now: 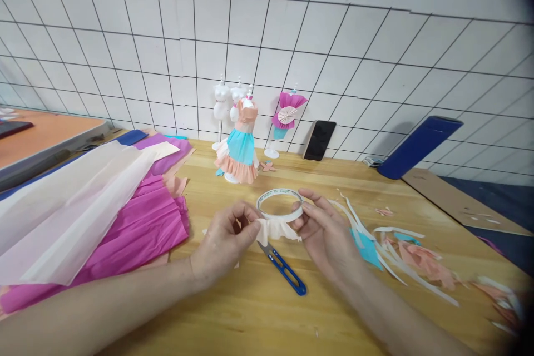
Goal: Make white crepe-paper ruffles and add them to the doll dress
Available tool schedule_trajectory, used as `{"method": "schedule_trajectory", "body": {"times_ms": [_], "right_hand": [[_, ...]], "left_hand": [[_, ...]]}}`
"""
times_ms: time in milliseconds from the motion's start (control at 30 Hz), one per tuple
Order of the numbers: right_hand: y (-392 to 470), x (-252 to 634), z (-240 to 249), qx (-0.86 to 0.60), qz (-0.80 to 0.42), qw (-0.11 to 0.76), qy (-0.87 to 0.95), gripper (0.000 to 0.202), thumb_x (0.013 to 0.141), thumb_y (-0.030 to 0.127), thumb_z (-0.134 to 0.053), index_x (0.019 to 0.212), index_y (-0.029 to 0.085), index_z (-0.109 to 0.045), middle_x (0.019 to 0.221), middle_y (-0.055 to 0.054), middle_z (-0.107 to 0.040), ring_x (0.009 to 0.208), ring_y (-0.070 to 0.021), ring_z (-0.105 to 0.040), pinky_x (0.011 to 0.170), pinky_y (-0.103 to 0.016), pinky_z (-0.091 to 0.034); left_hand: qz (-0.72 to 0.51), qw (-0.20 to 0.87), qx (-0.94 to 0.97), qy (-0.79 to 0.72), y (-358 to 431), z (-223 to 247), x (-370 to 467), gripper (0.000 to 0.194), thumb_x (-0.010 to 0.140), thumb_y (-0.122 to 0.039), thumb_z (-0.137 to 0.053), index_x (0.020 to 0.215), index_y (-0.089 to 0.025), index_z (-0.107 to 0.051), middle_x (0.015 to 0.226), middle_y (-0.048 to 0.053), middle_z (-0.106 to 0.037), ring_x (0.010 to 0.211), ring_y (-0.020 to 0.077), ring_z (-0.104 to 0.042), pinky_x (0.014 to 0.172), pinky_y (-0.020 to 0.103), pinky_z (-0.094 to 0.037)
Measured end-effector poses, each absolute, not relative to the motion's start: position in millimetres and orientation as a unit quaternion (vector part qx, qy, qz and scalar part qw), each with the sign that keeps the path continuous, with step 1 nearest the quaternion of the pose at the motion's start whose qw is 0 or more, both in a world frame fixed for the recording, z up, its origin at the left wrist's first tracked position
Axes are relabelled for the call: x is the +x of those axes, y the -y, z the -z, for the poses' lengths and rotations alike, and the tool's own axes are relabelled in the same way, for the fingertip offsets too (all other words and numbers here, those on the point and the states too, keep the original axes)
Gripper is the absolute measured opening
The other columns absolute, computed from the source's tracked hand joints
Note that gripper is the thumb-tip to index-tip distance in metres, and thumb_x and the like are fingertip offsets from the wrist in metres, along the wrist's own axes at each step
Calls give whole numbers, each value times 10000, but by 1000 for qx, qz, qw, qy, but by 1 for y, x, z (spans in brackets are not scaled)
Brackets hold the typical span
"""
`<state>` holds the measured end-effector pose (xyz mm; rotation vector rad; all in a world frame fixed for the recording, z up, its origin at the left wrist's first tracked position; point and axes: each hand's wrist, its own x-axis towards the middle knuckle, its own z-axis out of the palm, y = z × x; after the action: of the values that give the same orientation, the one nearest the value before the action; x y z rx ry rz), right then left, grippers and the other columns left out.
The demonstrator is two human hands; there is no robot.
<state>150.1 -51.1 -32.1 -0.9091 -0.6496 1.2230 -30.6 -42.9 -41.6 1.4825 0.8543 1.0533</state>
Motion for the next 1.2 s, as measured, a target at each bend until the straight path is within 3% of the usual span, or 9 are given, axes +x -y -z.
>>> {"method": "schedule_trajectory", "body": {"times_ms": [133, 367, 533, 667, 767, 867, 967, 1067, 1200], "right_hand": [[51, 150, 34, -407, -574, 662, 258, 363, 585, 214, -803, 887, 202, -603, 609, 47, -642, 455, -53, -511, 457, -157, -434], [46, 156, 36, -396, -625, 620, 263, 278, 661, 238, -743, 907, 196, -621, 667, 30, -655, 447, -85, -520, 426, -202, -418], [41, 165, 28, -396, -654, 552, 333, 448, 765, 503, -563, 998, 125, -624, 807, -108, -684, 666, -199, -626, 599, -328, -489], [36, 172, 30, -441, -593, 534, 410, 462, 810, 561, -452, 1116, 223, -529, 818, -33, -648, 546, -131, -539, 563, -283, -421], [35, 176, 34, -496, -524, 489, 490, 389, 808, 579, -402, 991, 258, -526, 700, 29, -564, 468, -98, -424, 500, -246, -325], [44, 174, 33, -544, -470, 354, 598, 264, 657, 458, -621, 677, 209, -536, 524, 45, -459, 443, -102, -372, 473, -252, -242], [64, 164, 30, -572, -390, 223, 686, 207, 498, 199, -704, 557, 196, -506, 507, 49, -424, 482, -97, -313, 503, -267, -165], [79, 156, 28, -588, -314, 155, 729, 166, 544, 108, -599, 564, 197, -460, 543, 44, -402, 517, -106, -279, 532, -291, -133], [74, 163, 28, -584, -293, 98, 751, 128, 595, 105, -511, 588, 202, -428, 585, 23, -455, 566, -134, -366, 524, -281, -187]], "left_hand": [[-404, 599, 622, -303, 27, 46, -33, 167, 761, -253, -640, 691, -138, -541, 1223, 74, -513, 716, 79, -523, 626, 219, -388], [-307, 777, 513, -197, 19, 50, -31, 317, 649, -354, -777, 690, -138, -548, 863, 57, -643, 702, 129, -588, 642, 241, -430], [-335, 776, 477, -240, 25, 44, -29, 320, 612, -348, -804, 673, -128, -579, 653, 30, -636, 624, 122, -578, 656, 248, -430], [-378, 769, 443, -263, 22, 40, -30, 330, 575, -334, -827, 668, -122, -592, 650, 31, -647, 641, 129, -591, 701, 266, -439], [-404, 757, 437, -269, 15, 40, -33, 326, 568, -326, -832, 670, -123, -598, 662, 20, -647, 654, 120, -586, 715, 261, -433], [-412, 752, 438, -271, 10, 40, -35, 322, 575, -330, -829, 670, -125, -600, 657, 17, -648, 649, 119, -582, 714, 265, -429], [-408, 750, 442, -274, 9, 40, -36, 332, 560, -331, -837, 663, -118, -604, 646, 25, -650, 637, 122, -581, 692, 263, -423], [-403, 750, 446, -277, 10, 39, -37, 328, 555, -319, -842, 664, -115, -609, 651, 29, -651, 642, 124, -581, 688, 260, -421], [-387, 762, 440, -275, 9, 36, -38, 310, 565, -303, -836, 662, -121, -604, 649, 23, -641, 633, 119, -583, 677, 254, -429]]}}
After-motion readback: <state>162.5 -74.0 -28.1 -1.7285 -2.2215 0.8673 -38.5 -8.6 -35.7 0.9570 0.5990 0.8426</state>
